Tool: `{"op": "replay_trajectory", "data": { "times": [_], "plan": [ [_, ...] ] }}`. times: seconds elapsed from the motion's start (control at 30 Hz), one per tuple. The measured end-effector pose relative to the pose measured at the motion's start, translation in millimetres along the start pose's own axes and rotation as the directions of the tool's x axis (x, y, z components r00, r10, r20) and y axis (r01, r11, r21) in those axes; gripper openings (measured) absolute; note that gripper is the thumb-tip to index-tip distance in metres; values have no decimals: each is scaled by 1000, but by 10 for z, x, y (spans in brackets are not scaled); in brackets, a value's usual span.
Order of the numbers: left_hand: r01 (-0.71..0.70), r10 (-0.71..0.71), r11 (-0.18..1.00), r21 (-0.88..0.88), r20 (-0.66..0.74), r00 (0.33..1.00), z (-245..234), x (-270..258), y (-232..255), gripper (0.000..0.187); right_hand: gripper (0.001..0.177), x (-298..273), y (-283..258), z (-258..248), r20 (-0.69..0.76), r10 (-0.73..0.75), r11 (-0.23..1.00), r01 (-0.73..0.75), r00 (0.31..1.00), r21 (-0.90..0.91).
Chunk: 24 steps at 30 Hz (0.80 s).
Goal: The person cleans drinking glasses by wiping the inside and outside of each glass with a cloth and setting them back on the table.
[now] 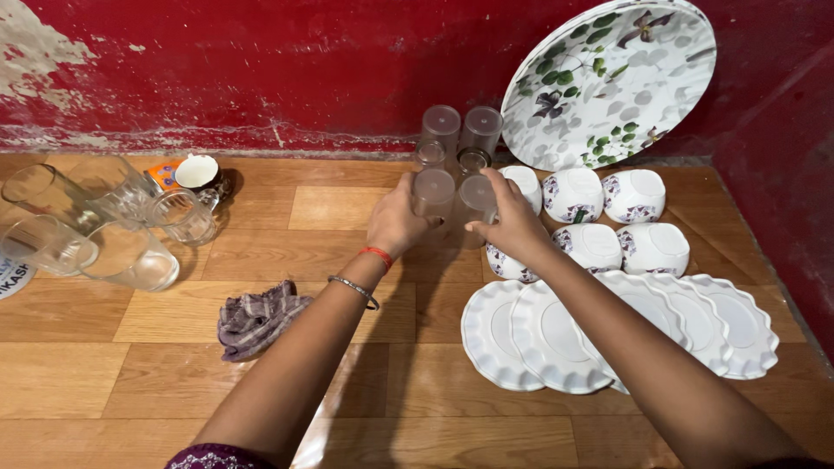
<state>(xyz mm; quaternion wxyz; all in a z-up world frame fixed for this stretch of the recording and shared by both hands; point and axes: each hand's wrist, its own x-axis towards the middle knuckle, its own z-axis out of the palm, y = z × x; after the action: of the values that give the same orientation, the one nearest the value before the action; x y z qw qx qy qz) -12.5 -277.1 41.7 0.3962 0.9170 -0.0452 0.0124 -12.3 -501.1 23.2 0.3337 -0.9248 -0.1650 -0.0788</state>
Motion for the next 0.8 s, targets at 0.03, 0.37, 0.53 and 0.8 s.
{"op": "replay_trajectory", "data": {
  "times": [0.03,0.37,0.53,0.8],
  "plan": [
    [1,-1,1000,0,2,1000,-1,-3,11,77,93,-3,12,0,-2,-33,999,33,999,23],
    [35,-36,999,24,28,999,35,25,-32,81,96,-47,33,6,-7,-60,997,60,998,52],
    [24,-24,999,-47,0,1000,46,33,-85,91,117,-83,-265,-135,50,156,988,-155,987,-21],
    [13,-14,998,-60,-11,1000,-250,23,-168,93,96,-18,-597,-155,-227,-277,936,208,934,-284]
  ]
}}
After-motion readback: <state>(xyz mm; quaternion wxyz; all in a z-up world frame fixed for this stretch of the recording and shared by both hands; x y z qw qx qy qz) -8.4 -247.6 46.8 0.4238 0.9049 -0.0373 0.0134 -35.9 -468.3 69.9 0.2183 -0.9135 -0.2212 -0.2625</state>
